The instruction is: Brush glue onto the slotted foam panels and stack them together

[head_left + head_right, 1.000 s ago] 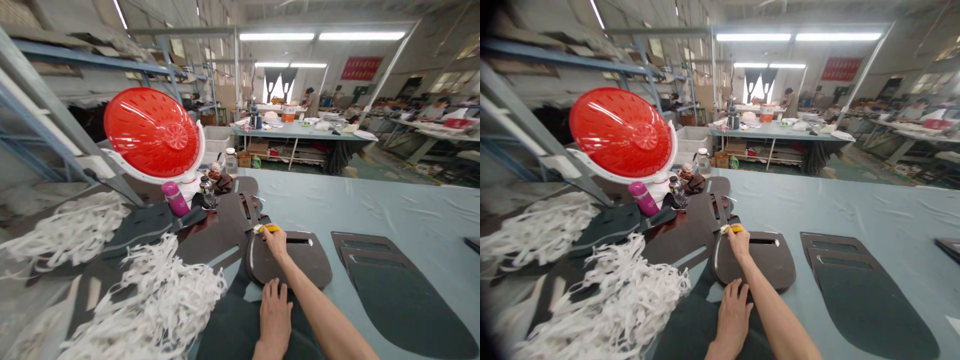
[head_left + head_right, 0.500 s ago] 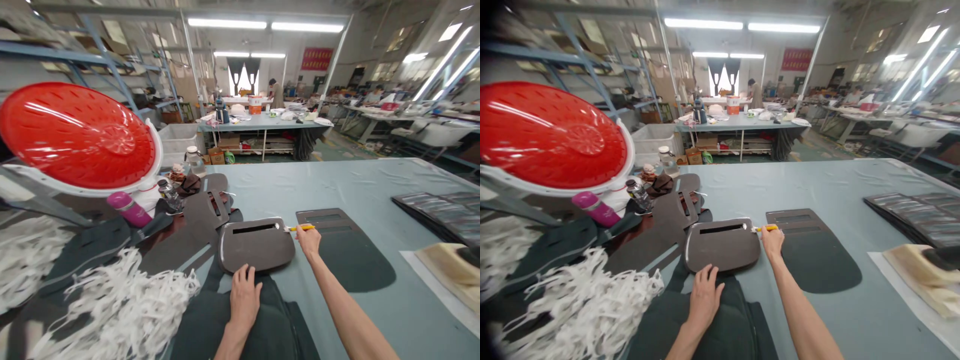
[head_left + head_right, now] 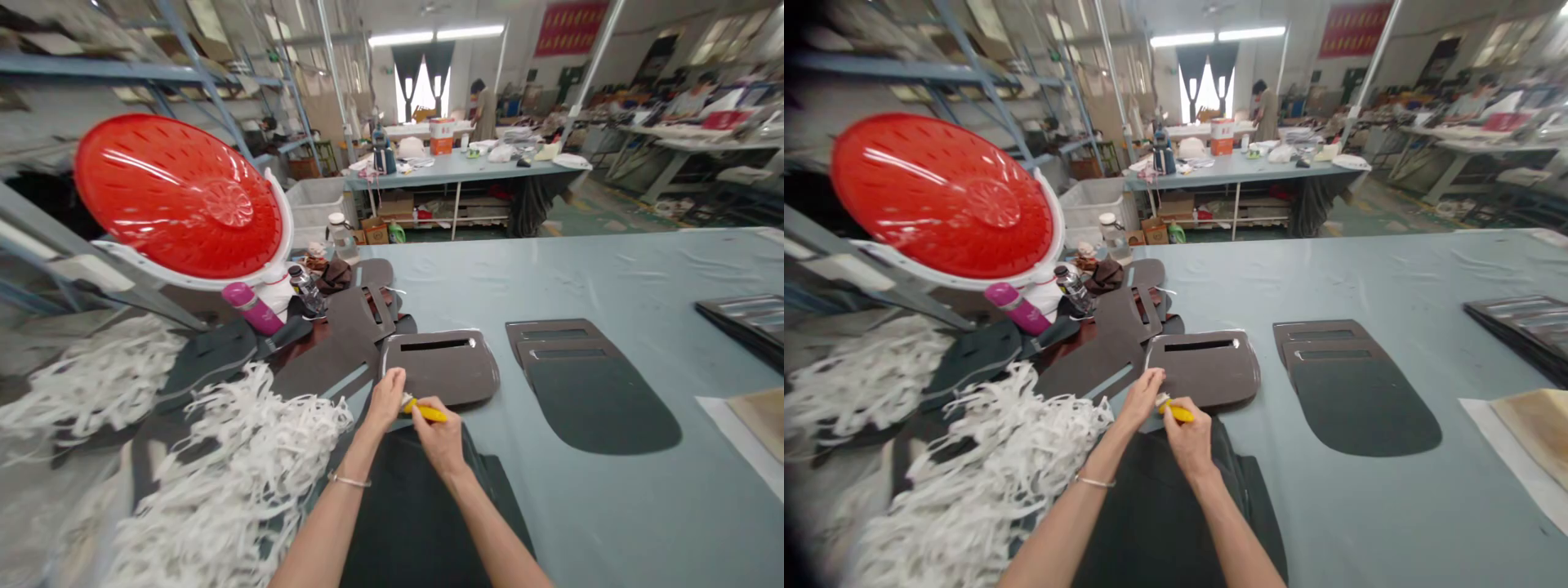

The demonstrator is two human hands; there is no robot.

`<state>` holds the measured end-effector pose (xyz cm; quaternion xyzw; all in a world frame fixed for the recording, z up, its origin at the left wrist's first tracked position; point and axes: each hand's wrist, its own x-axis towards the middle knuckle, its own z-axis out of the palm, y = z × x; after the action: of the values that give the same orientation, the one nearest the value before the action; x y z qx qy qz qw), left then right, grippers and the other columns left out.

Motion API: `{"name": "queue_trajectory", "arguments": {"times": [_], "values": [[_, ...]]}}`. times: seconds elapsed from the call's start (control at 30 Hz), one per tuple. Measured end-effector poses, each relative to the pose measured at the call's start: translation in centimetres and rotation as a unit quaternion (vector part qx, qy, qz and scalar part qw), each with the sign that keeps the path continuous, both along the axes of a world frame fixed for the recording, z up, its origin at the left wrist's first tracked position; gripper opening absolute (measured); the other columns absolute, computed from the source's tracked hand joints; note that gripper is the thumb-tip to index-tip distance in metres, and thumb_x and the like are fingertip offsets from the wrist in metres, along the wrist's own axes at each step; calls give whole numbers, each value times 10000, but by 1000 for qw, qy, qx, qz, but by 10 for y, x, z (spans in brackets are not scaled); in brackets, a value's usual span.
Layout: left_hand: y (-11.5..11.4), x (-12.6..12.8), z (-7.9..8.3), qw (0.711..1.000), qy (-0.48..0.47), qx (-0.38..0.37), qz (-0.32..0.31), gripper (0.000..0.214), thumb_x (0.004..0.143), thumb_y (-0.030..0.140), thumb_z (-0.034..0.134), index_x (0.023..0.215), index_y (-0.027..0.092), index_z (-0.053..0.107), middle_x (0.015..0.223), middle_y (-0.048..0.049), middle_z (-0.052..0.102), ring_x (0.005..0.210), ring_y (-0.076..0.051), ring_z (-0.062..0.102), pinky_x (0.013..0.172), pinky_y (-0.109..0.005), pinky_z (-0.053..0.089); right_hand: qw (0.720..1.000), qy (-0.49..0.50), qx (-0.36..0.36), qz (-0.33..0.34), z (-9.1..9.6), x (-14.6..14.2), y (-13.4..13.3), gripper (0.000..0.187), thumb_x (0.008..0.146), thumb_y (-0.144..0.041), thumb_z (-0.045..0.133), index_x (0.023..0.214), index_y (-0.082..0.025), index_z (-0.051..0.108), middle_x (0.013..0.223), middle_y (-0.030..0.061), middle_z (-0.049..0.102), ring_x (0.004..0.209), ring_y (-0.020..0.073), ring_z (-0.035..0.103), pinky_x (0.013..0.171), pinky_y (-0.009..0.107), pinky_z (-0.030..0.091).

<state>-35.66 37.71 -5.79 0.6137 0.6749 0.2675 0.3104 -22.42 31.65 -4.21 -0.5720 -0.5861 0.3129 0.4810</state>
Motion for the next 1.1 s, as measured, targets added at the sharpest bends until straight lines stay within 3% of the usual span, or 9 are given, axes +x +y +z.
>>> {"name": "queue_trajectory", "arguments": {"times": [0.1, 0.3, 0.37, 0.43, 0.67, 0.77, 0.93, 1.0, 1.1], "values": [[7, -11, -7, 1000, 18, -4, -13, 365, 899, 391, 288, 1002, 203, 583, 965, -47, 649, 918, -165, 583, 846, -306, 438, 1000, -9, -16, -5, -14, 2, 1, 228, 808, -375, 512, 775, -188, 639, 649, 0, 649, 531, 117, 577, 566, 210, 444], [-7, -4, -15, 997, 62, 29, -39, 342, 897, 364, 329, 1100, 219, 562, 1055, -65, 578, 1000, -185, 510, 938, -353, 384, 964, -92, -68, -239, -23, 151, -2, 278, 748, -436, 577, 808, -175, 654, 578, -3, 630, 539, 146, 606, 583, 228, 453], [-13, 5, -13, 988, 131, 66, -53, 362, 890, 384, 361, 1171, 238, 536, 1062, -74, 542, 984, -198, 492, 915, -362, 392, 943, -99, -61, -311, -15, 172, 9, 295, 724, -439, 595, 801, -163, 666, 553, 5, 624, 536, 159, 612, 572, 237, 452], [-18, 16, -11, 970, 214, 100, -54, 382, 872, 405, 404, 1201, 253, 526, 1061, -85, 512, 984, -220, 469, 885, -376, 401, 947, -71, -32, -311, -7, 154, 30, 321, 726, -454, 591, 814, -157, 674, 595, 22, 647, 548, 162, 615, 568, 243, 456], [-23, 32, -17, 944, 309, 110, -35, 320, 855, 338, 452, 1139, 248, 569, 1048, -81, 485, 990, -231, 435, 869, -384, 400, 996, 15, 54, -68, -11, -26, 113, 269, 783, -418, 537, 820, -197, 686, 805, 44, 706, 685, 158, 629, 666, 246, 487], [-23, 28, -17, 946, 300, 115, -34, 344, 864, 353, 438, 1177, 262, 547, 1043, -77, 479, 985, -225, 434, 863, -378, 402, 994, -31, 42, -95, -28, -2, 121, 270, 776, -415, 529, 799, -199, 690, 774, 45, 708, 661, 167, 627, 660, 255, 478], [-25, 30, -17, 949, 287, 133, -20, 410, 856, 424, 446, 1231, 273, 514, 1058, -79, 470, 1030, -243, 418, 886, -401, 396, 932, -109, 38, -344, -29, 110, 124, 324, 742, -443, 540, 789, -161, 691, 723, 83, 698, 646, 206, 624, 653, 291, 457], [-25, 31, -19, 946, 290, 141, -17, 421, 849, 433, 457, 1231, 265, 518, 1065, -81, 469, 1034, -246, 414, 898, -412, 391, 936, -101, 57, -333, -22, 103, 129, 330, 757, -440, 527, 811, -157, 689, 747, 86, 700, 664, 203, 628, 667, 288, 462], [-24, 31, -20, 944, 298, 143, -19, 408, 847, 405, 469, 1227, 265, 519, 1080, -81, 470, 1029, -243, 415, 892, -407, 395, 978, -70, 88, -178, -15, 29, 137, 285, 801, -391, 494, 855, -183, 680, 801, 61, 705, 679, 170, 627, 688, 264, 470]]}}
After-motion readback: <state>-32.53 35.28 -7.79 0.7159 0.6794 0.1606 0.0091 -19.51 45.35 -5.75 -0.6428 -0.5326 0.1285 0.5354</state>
